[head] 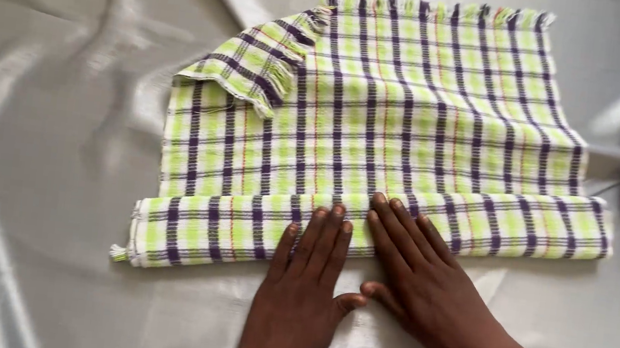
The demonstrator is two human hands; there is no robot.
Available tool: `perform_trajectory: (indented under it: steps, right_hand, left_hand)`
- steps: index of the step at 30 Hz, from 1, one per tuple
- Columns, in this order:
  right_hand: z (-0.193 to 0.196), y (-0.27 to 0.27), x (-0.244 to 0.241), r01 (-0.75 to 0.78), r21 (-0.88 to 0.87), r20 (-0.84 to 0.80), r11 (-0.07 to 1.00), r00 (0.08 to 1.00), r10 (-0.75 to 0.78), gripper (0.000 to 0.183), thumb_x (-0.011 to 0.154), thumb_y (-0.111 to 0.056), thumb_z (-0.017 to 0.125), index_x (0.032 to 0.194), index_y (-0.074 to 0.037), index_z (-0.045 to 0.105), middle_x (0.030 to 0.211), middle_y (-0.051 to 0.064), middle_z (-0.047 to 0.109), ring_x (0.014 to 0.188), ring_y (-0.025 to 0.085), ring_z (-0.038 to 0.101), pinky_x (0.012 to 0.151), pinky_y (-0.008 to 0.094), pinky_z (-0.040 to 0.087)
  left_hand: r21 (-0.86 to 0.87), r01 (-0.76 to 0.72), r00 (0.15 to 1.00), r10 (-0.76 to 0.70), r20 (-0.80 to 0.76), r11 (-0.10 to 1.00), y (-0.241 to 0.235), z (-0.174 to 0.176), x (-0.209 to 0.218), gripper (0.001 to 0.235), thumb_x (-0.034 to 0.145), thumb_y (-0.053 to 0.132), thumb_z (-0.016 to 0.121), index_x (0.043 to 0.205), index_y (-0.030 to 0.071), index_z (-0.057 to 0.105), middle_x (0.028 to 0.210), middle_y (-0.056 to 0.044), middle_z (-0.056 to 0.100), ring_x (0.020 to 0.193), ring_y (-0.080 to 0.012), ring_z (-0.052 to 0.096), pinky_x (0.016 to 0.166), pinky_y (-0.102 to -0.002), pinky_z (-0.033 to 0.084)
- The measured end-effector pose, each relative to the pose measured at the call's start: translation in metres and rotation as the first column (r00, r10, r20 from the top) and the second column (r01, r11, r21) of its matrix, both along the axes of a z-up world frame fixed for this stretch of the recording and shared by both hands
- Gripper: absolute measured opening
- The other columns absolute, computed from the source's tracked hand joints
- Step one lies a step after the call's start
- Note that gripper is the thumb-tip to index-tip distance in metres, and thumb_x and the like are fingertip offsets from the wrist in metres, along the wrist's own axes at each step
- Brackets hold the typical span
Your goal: Rolling and folding a patterned towel on a cloth-covered surface on the floor.
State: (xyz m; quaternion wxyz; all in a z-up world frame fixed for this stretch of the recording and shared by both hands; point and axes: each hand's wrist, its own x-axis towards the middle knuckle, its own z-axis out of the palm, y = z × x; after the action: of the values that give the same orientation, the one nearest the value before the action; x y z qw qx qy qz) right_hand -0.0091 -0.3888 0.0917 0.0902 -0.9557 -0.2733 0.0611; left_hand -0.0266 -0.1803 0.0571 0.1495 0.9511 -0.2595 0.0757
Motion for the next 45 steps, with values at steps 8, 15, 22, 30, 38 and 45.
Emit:
perform_trajectory:
  steps: [8, 15, 22, 30, 38, 45]
  right_hand:
    - [-0.003, -0.004, 0.002, 0.054, 0.006, 0.0, 0.999, 0.999, -0.054, 0.079, 0.102, -0.051, 0.033, 0.159, -0.003, 0.008, 0.168, 0.017, 0.003, 0.16, 0.029, 0.0, 0.125, 0.049, 0.004]
    - [-0.014, -0.005, 0.0, -0.003, -0.104, 0.007, 0.995, 1.0, 0.004, 0.076, 0.104, -0.053, 0.025, 0.162, -0.008, 0.005, 0.171, 0.01, 0.002, 0.161, 0.024, 0.0, 0.127, 0.046, 0.001]
    - [-0.021, -0.071, 0.02, 0.219, -0.049, -0.058, 0.974, 0.973, -0.222, 0.085, 0.099, -0.053, 0.025, 0.164, -0.009, -0.007, 0.174, 0.011, -0.015, 0.159, 0.025, -0.013, 0.124, 0.046, -0.005]
    - [0.008, -0.036, 0.012, 0.183, 0.129, -0.041, 0.975, 0.983, -0.179, 0.087, 0.1, -0.051, 0.026, 0.162, -0.003, -0.011, 0.172, 0.018, -0.016, 0.158, 0.032, -0.014, 0.123, 0.051, -0.004]
    - [-0.027, -0.094, 0.019, 0.127, -0.074, 0.042, 0.989, 0.991, -0.124, 0.087, 0.099, -0.058, 0.023, 0.164, -0.005, 0.003, 0.174, 0.015, -0.005, 0.156, 0.025, -0.007, 0.122, 0.042, 0.0]
    - [-0.008, -0.119, 0.025, 0.455, -0.044, -0.08, 0.889, 0.886, -0.457, 0.097, 0.091, -0.062, 0.029, 0.163, -0.007, -0.003, 0.173, 0.012, -0.016, 0.157, 0.028, -0.015, 0.119, 0.049, -0.002]
  left_hand:
    - [-0.007, -0.004, 1.0, 0.004, -0.001, 1.0, 0.003, 0.005, -0.002, 0.084, 0.099, 0.061, 0.027, 0.16, 0.005, 0.018, 0.17, -0.009, 0.015, 0.157, -0.0224, 0.009, 0.127, -0.044, 0.007]
    - [-0.028, 0.015, 0.998, -0.016, -0.053, 1.0, 0.002, 0.002, 0.0, 0.083, 0.098, 0.058, 0.031, 0.159, 0.004, 0.017, 0.169, -0.01, 0.014, 0.156, -0.023, 0.008, 0.126, -0.045, 0.007]
    - [-0.023, 0.005, 1.0, -0.005, -0.021, 1.0, 0.005, -0.004, 0.0, 0.082, 0.099, 0.058, 0.032, 0.161, 0.006, 0.017, 0.17, -0.008, 0.014, 0.156, -0.0223, 0.008, 0.125, -0.045, 0.008]
    - [-0.005, 0.007, 0.999, -0.007, -0.032, 1.0, 0.005, -0.003, 0.0, 0.081, 0.101, 0.058, 0.033, 0.161, 0.008, 0.017, 0.17, -0.008, 0.015, 0.157, -0.0221, 0.009, 0.125, -0.045, 0.009]
    - [0.025, 0.002, 1.0, -0.003, 0.016, 1.0, 0.011, -0.021, 0.003, 0.083, 0.097, 0.062, 0.033, 0.162, 0.013, 0.016, 0.169, -0.002, 0.015, 0.155, -0.0184, 0.011, 0.123, -0.046, 0.009]
    - [0.027, 0.008, 1.0, -0.008, 0.01, 1.0, 0.014, -0.018, 0.004, 0.08, 0.098, 0.061, 0.032, 0.162, 0.015, 0.016, 0.169, -0.002, 0.014, 0.154, -0.0195, 0.011, 0.126, -0.051, 0.009]
